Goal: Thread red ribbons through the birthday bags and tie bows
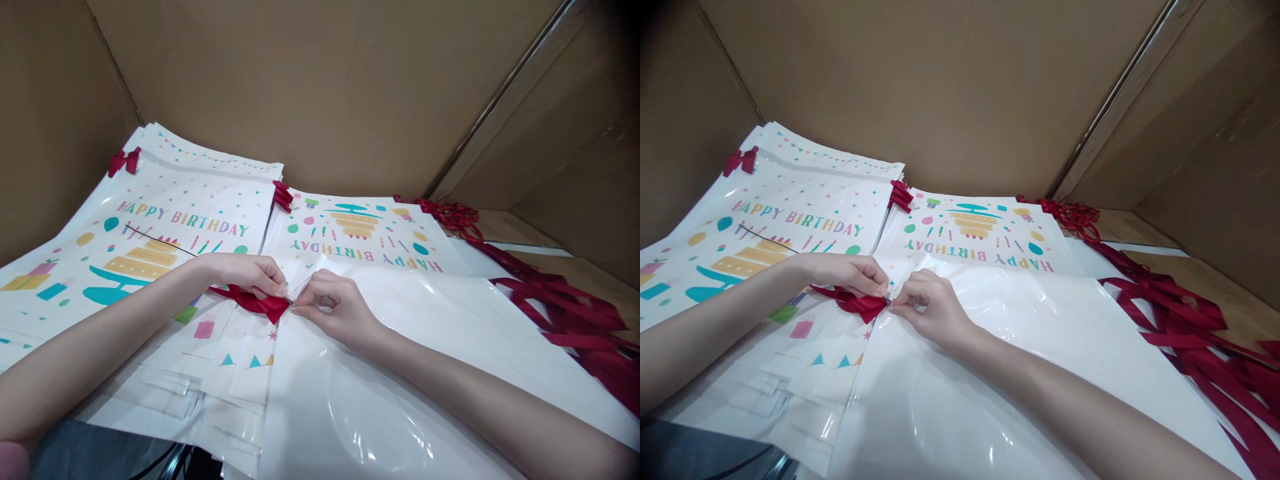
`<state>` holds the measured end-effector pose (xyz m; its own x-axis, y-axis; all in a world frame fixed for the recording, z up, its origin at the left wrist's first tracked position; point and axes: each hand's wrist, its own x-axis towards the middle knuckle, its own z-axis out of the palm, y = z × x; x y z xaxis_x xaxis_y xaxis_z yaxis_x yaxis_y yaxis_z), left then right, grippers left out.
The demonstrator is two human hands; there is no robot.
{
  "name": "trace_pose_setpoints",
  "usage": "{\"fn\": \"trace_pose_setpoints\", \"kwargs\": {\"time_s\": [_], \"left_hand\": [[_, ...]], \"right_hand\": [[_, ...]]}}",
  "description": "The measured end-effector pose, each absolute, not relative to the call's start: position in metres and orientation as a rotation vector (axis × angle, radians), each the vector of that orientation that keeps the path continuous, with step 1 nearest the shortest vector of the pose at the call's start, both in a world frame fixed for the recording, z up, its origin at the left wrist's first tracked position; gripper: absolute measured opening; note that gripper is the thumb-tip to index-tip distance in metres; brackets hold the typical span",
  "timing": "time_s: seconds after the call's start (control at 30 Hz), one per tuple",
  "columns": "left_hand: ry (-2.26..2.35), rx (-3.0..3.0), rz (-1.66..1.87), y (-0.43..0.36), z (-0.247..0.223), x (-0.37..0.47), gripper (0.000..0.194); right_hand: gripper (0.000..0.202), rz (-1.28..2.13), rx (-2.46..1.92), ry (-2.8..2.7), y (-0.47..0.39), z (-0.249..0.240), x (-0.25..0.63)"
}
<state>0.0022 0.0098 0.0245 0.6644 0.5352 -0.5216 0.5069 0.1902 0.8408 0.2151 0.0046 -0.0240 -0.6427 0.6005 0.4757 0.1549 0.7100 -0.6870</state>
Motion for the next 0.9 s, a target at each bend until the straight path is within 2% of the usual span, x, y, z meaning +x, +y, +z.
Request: {"fn": "trace_pose_setpoints", "kwargs": {"time_s": [0.5, 0.9], "left_hand": [[0.997, 1.385, 0.054, 0.0095, 0.0214, 0.0002, 0.027], [1.042, 1.423, 0.030, 0.0061, 0.0258, 0.0062, 0.033]], "right_hand": [[0.007, 0.855, -0.627, -2.158, 0.0048, -0.0249, 0.2146], [0.009, 0.823, -0.643, -2.207, 0.0057, -0.0249, 0.2136]]}}
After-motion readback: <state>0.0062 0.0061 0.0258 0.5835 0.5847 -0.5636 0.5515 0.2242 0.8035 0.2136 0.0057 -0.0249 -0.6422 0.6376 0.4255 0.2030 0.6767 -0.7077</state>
